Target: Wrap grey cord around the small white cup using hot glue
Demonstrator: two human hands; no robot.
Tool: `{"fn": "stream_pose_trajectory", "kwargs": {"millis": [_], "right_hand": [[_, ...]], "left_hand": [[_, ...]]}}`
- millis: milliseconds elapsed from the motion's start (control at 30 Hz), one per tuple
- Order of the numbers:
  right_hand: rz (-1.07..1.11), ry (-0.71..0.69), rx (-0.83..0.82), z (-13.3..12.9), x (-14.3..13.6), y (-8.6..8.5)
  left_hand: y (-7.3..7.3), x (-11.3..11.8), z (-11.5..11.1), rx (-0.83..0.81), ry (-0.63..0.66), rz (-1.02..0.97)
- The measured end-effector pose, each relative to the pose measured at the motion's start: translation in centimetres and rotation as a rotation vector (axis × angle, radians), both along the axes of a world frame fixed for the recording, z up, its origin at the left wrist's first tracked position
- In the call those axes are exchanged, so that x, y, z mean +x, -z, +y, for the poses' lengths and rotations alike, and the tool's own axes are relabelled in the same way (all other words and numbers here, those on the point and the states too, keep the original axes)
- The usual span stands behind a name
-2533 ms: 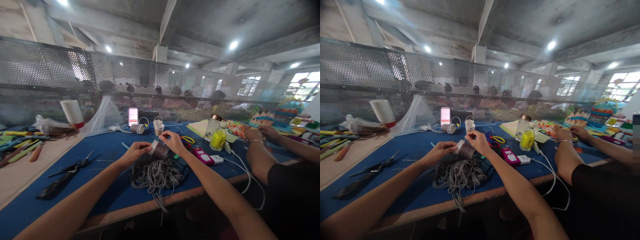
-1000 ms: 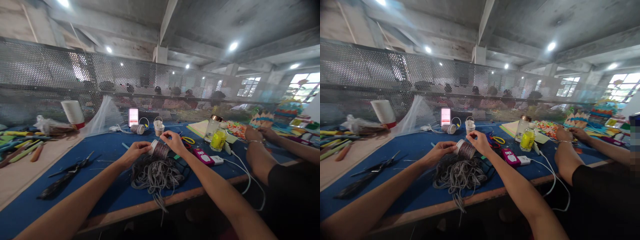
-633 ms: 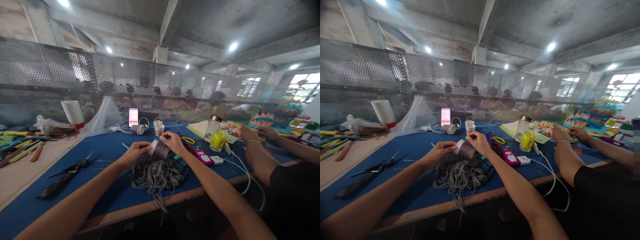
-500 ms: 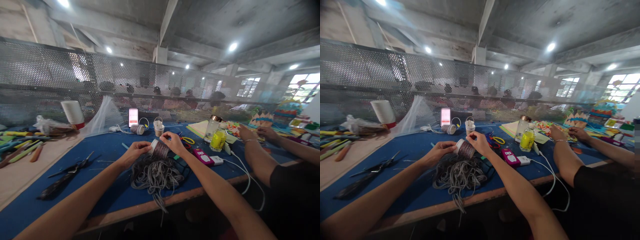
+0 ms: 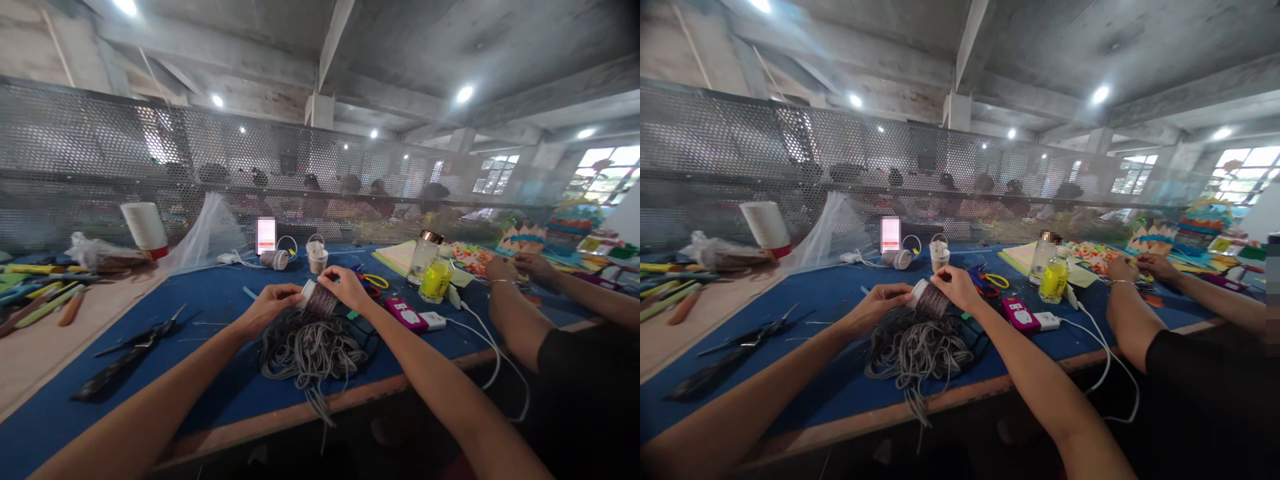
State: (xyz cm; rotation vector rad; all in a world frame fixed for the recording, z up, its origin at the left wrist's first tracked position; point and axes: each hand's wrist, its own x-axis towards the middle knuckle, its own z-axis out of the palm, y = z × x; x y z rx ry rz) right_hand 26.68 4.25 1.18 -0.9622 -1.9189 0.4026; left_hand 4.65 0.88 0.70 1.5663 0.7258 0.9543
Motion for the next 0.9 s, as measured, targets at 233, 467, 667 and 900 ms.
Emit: {"fn": "stream_pose_trajectory", "kwargs": {"millis": [233, 467, 667, 900], "right_hand": [[-0.015, 0.009, -0.03, 0.0, -0.1, 0.1], [-0.038, 0.012, -0.051, 0.0, -0.1, 0.1], [-0.048, -0.018, -0.069, 0.5, 0.0, 0.7], [-0.109, -0.018, -0.13, 0.9, -0.1, 1.0]], "left_hand": [[0.1, 0.0, 0.0, 0.029, -0.021, 0.019], [0.0, 0.1, 0.0, 0.011, -0.032, 0.021], [0.0, 0.1, 0.0, 0.005, -0.038, 0.027], [0.2, 0.0, 0.1, 0.036, -0.005, 0.026]]}}
